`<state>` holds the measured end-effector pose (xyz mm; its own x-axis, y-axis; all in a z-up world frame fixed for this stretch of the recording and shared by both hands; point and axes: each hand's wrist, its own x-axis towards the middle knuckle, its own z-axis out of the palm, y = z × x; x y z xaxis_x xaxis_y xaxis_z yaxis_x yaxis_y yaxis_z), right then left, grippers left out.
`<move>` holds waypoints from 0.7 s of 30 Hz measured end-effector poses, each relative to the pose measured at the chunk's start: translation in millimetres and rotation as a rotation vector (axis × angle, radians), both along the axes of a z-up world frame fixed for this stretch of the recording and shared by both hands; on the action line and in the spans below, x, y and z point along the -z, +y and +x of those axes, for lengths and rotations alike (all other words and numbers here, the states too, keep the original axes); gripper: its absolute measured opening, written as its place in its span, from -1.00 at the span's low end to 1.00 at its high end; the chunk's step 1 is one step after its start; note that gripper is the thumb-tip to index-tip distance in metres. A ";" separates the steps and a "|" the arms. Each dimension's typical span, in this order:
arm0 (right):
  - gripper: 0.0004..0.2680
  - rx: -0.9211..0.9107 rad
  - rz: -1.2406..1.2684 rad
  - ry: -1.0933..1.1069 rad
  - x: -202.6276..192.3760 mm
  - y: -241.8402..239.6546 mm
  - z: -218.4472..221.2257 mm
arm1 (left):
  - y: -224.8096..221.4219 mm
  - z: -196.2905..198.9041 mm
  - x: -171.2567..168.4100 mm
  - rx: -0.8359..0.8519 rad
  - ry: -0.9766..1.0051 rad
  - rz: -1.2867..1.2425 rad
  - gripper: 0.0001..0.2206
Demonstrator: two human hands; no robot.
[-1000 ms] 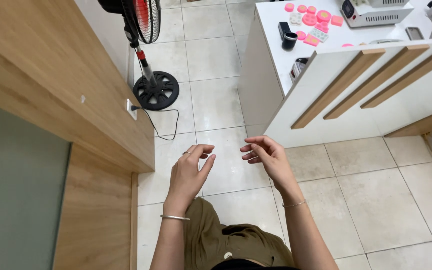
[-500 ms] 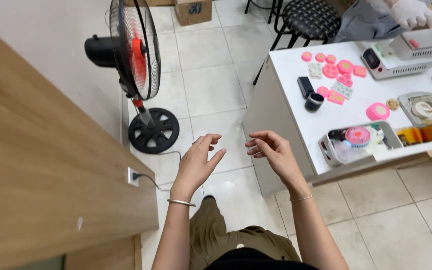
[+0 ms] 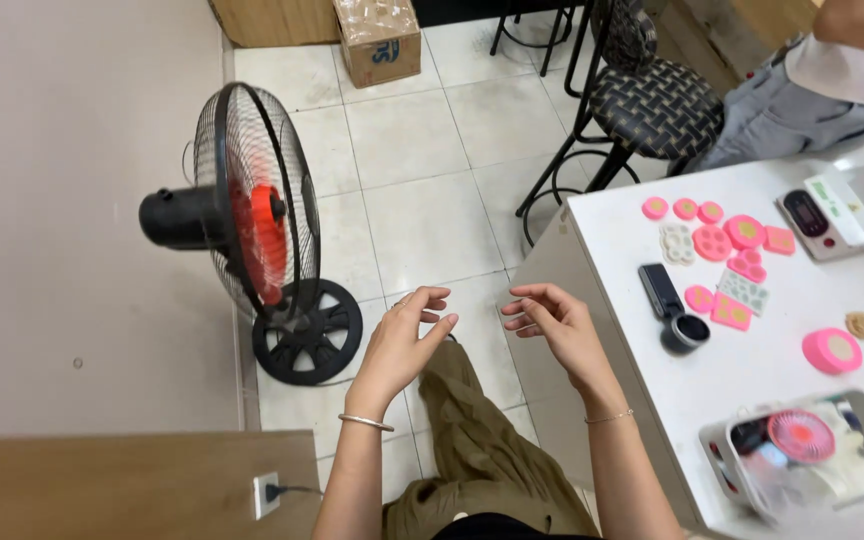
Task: The person is inspecting and placing small wax flower and star decorations on a shelf or desk in a candle workshop.
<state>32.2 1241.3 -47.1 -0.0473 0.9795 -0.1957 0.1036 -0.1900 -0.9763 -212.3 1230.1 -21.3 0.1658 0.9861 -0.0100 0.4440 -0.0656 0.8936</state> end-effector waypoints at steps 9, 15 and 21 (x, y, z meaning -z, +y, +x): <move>-0.82 -0.003 0.019 0.075 7.8 265.6 -13.0 | 243.1 -1.7 -14.5 0.016 0.068 0.019 -0.65; -0.81 -0.058 0.054 0.062 -8.0 391.3 -11.8 | 375.0 2.0 -12.3 -0.047 0.068 -0.062 -0.66; -0.81 0.072 -0.019 0.086 11.4 481.5 11.0 | 495.6 22.2 10.4 0.129 0.072 -0.091 -0.69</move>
<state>43.2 1722.8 -58.5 0.0061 0.9772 -0.2122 0.0054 -0.2123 -0.9772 -190.1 1725.8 -31.7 0.2861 0.9513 -0.1149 0.5005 -0.0461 0.8645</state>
